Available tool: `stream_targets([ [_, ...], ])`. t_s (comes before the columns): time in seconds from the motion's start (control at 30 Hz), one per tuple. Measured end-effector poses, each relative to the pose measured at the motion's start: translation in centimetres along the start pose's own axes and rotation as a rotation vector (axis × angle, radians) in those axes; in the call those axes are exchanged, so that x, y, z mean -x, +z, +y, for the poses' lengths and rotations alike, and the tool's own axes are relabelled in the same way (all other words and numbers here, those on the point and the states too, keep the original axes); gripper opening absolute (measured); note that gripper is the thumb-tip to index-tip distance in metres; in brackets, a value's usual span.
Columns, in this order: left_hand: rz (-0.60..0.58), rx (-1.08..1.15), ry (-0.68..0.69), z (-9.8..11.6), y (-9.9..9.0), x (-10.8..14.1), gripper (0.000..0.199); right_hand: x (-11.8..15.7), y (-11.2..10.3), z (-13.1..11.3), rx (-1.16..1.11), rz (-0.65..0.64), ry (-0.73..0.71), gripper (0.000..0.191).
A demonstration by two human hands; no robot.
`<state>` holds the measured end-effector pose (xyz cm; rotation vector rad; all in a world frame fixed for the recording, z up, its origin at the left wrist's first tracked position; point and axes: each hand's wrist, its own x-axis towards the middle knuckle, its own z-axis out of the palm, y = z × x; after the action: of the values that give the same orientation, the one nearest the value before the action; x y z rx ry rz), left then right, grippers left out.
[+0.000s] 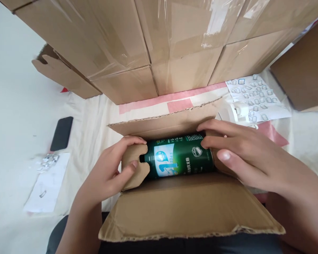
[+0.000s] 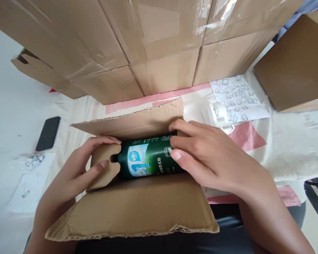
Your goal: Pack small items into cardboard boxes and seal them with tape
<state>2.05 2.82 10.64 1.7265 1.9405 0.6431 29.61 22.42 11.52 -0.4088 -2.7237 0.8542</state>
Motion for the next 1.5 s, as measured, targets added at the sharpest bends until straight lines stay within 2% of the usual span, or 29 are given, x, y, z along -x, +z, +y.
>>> stream_targets([
  [0.23, 0.007, -0.181, 0.058, 0.9, 0.0, 0.3, 0.034, -0.5, 0.4, -0.7, 0.109, -0.049, -0.002, 0.051],
  [0.47, 0.157, -0.401, 0.252, 2.9, 0.0, 1.5, 0.022, -0.7, 0.6, 0.1, -0.012, -0.053, -0.04, 0.054],
  [0.53, 0.103, -0.412, 0.348, 3.3, -0.2, 0.9, 0.021, -1.0, 0.5, 0.3, -0.046, -0.052, -0.057, 0.054],
  [0.6, -0.026, -0.427, 0.425, 4.1, -0.3, -0.6, 0.022, -1.4, 0.6, 0.6, -0.077, -0.051, -0.091, 0.054],
  [0.67, -0.164, -0.466, 0.444, 5.3, 0.0, -2.7, 0.031, -1.8, 0.7, 1.0, -0.105, -0.041, -0.126, 0.053],
  [0.77, -0.323, -0.491, 0.345, 7.7, 1.4, -5.9, 0.064, -2.1, 1.1, 1.9, -0.157, 0.005, -0.18, 0.051],
  [0.87, -0.416, -0.46, 0.145, 9.6, 3.3, -7.4, 0.077, -2.0, 1.6, 2.8, -0.203, 0.063, -0.241, 0.048],
  [0.93, -0.434, -0.469, 0.056, 10.0, 4.0, -7.3, 0.082, -1.8, 1.7, 3.0, -0.203, 0.073, -0.251, 0.044],
  [1.0, -0.449, -0.518, 0.025, 9.8, 4.1, -6.7, 0.087, -1.6, 1.7, 3.1, -0.181, 0.064, -0.243, 0.041],
  [1.17, -0.505, -0.644, -0.019, 9.3, 3.1, -5.7, 0.085, -1.5, 1.9, 2.7, -0.126, 0.071, -0.255, 0.04],
  [1.27, -0.499, -0.616, 0.061, 9.1, 2.4, -5.7, 0.079, -1.5, 2.0, 2.6, -0.116, 0.074, -0.256, 0.04],
  [1.33, -0.454, -0.577, 0.15, 8.5, 1.7, -5.2, 0.072, -1.2, 2.0, 2.5, -0.118, 0.07, -0.261, 0.039],
  [1.4, -0.337, -0.53, 0.229, 7.3, 0.7, -3.9, 0.059, -0.8, 1.9, 2.2, -0.113, 0.073, -0.264, 0.039],
  [1.5, -0.037, -0.461, 0.292, 4.6, -0.5, -0.7, 0.039, 0.0, 1.7, 1.7, -0.066, 0.066, -0.247, 0.04],
])
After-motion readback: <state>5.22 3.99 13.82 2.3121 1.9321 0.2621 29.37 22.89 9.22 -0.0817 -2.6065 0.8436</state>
